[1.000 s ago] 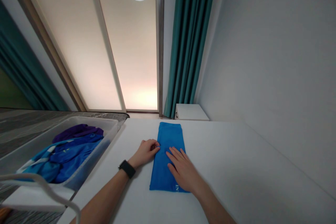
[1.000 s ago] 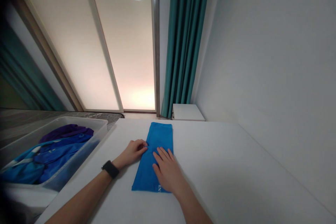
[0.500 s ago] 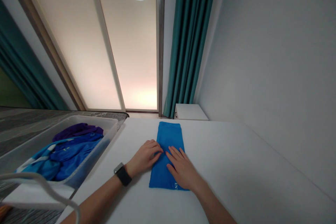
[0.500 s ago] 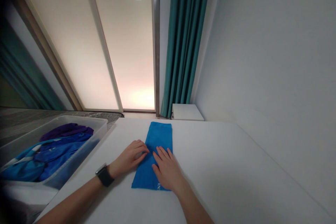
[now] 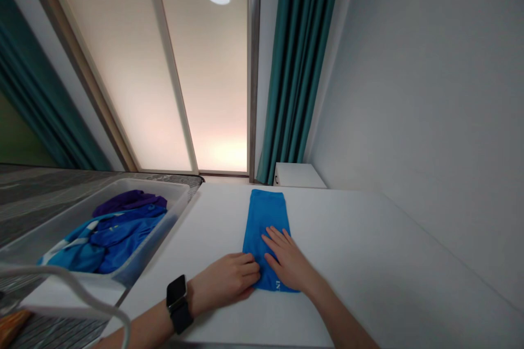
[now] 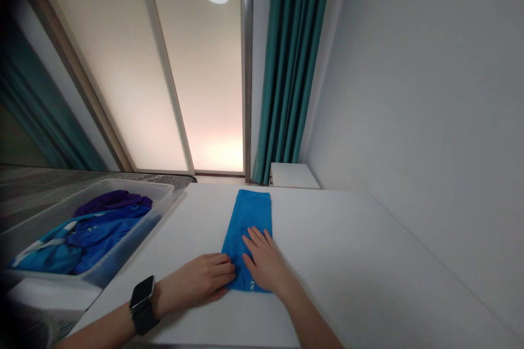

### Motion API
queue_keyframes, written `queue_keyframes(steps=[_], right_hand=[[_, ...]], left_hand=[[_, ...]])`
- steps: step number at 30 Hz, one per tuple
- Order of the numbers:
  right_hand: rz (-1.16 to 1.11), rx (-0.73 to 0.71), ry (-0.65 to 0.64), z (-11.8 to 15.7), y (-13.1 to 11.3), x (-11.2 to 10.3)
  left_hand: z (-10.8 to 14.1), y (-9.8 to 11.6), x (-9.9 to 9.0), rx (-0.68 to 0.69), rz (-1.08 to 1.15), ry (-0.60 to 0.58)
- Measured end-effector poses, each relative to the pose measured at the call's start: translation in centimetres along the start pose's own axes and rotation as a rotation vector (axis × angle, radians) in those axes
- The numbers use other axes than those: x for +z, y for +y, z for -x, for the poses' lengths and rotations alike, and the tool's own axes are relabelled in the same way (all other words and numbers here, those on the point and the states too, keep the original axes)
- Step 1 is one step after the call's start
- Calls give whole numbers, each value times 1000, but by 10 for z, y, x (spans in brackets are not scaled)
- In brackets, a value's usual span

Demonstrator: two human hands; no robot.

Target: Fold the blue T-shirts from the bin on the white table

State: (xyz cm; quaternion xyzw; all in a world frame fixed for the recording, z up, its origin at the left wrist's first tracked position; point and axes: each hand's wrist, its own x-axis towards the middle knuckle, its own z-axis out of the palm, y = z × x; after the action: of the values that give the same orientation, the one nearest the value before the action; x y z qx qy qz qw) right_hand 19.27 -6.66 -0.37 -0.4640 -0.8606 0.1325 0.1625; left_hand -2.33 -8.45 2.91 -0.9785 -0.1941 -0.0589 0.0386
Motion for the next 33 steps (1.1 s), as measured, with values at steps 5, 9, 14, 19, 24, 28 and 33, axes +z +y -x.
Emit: queue_keyframes(steps=[5, 9, 14, 19, 24, 28, 33], right_hand=[[-25, -36, 79, 20, -9, -8], [-8, -97, 68, 42, -14, -2], [60, -85, 86, 45, -7, 11], [38, -33, 32, 35, -6, 7], [-18, 10, -43, 28, -9, -12], [-64, 49, -75, 22, -10, -29], [-112, 73, -145, 16, -12, -52]], left_hand=[[-1, 5, 11, -85, 33, 67], [-4, 6, 12, -190, 200, 152], [-8, 6, 4, -315, 356, 168], [0, -14, -5, -232, 421, 115], [13, -51, 8, -232, 371, 55], [11, -65, 20, -248, 353, 90], [7, -58, 21, -262, 342, 93]])
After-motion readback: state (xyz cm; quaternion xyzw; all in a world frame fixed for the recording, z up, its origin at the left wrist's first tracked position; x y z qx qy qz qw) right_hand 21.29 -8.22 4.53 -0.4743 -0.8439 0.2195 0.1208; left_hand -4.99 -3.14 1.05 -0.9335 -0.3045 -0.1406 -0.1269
